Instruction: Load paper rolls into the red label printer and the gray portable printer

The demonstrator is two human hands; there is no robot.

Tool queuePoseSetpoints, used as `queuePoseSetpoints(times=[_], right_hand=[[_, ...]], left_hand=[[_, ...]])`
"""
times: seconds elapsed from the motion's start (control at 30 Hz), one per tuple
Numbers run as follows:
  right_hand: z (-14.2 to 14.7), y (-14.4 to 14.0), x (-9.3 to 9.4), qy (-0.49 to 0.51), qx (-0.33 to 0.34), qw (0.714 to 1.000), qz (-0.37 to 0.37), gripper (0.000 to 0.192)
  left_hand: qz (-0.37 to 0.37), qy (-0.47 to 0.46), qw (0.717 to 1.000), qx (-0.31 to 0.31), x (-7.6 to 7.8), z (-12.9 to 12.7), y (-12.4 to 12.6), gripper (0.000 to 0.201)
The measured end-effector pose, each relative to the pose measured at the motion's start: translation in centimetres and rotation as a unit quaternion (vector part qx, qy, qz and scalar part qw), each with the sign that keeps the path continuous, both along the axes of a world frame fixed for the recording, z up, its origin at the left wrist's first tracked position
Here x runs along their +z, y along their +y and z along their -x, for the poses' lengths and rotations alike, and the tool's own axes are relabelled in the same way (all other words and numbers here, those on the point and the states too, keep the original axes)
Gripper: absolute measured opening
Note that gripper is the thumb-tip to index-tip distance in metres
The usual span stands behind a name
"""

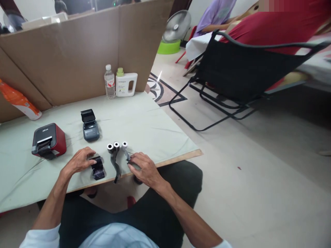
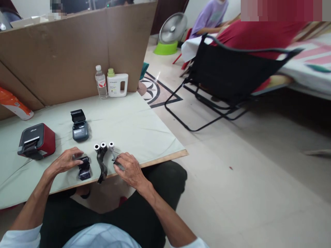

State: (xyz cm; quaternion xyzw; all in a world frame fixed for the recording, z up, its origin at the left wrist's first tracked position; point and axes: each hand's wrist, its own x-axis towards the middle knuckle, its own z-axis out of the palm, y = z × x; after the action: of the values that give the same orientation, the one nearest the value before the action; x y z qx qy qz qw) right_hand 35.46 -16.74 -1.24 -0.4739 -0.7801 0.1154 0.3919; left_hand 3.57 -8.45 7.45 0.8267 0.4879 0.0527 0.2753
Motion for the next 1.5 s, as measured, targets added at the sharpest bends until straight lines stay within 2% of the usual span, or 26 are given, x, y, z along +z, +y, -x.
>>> queuePoseSetpoints(times=[0.1, 0.2, 0.33, 0.5, 0.6, 0.63, 0.7, 0.8, 0.9, 0.97, 1.03, 1.1, 1.23, 1.37, 1.43, 1.5], right_hand=[[-0.2, -0.3, 0.2, 0.009, 0.004, 1.000, 0.008, 0.005], [-0.4, -0.5, 0.3, 0.022, 0.004, 1.000, 0.011, 0.005], [-0.7, -0.6, 0.9, 0.076, -0.007, 0.997, -0.004, 0.004], [0.8, -0.3, 4.2, 0.183, -0.005, 0.983, -0.026, 0.009], [2.9, 0.1, 6.6, 0.223, 0.046, 0.974, 0.011, 0.005], [3.7, 0.3, 7.3, 0.226, 0.064, 0.972, 0.031, 0.009], [5.2, 0.8, 8.1, 0.227, 0.088, 0.967, 0.078, 0.024], [7.2, 1.9, 8.5, 0.238, 0.087, 0.956, 0.149, 0.042], [8.6, 3.3, 8.4, 0.278, 0.093, 0.936, 0.195, 0.033], [9.2, 4.2, 8.2, 0.330, 0.118, 0.909, 0.224, 0.025], [9.5, 5.0, 7.9, 0.370, 0.137, 0.884, 0.250, 0.025], [9.8, 5.9, 7.4, 0.373, 0.136, 0.880, 0.260, 0.030], [10.5, 8.2, 6.8, 0.343, 0.139, 0.891, 0.264, 0.049], [11.6, 11.4, 6.7, 0.328, 0.137, 0.891, 0.283, 0.063], [12.4, 13.0, 6.6, 0.296, 0.146, 0.899, 0.289, 0.052], [13.0, 14.6, 6.5, 0.250, 0.147, 0.912, 0.290, 0.033]], left_hand=[[-0.006, -0.015, 1.000, -0.010, -0.4, -0.4, -1.0, 0.027], [-0.007, -0.042, 0.999, 0.018, -0.7, -0.4, -1.6, 0.026], [0.054, -0.165, 0.982, 0.077, -0.8, 0.2, -2.0, 0.028], [0.157, -0.361, 0.914, 0.099, -0.3, 0.1, -2.4, 0.033], [0.181, -0.413, 0.888, 0.092, 0.2, -0.6, -2.4, 0.034], [0.182, -0.420, 0.885, 0.085, 0.4, -0.9, -2.5, 0.034], [0.168, -0.420, 0.889, 0.075, 0.8, -1.4, -2.5, 0.034], [0.105, -0.391, 0.911, 0.080, 1.3, -2.0, -2.5, 0.034], [0.050, -0.363, 0.926, 0.093, 1.7, -2.3, -2.6, 0.037], [0.025, -0.355, 0.928, 0.109, 1.7, -2.3, -2.7, 0.040], [-0.005, -0.345, 0.929, 0.132, 1.5, -2.2, -2.8, 0.040], [-0.040, -0.331, 0.931, 0.145, 1.4, -2.0, -2.5, 0.036], [-0.122, -0.301, 0.934, 0.146, 1.5, -1.0, -0.3, 0.030], [-0.166, -0.236, 0.947, 0.142, 1.6, 0.7, 4.6, 0.031], [-0.168, -0.202, 0.955, 0.139, 1.2, 1.3, 7.3, 0.031], [-0.167, -0.162, 0.962, 0.143, 0.8, 1.6, 9.7, 0.031]])
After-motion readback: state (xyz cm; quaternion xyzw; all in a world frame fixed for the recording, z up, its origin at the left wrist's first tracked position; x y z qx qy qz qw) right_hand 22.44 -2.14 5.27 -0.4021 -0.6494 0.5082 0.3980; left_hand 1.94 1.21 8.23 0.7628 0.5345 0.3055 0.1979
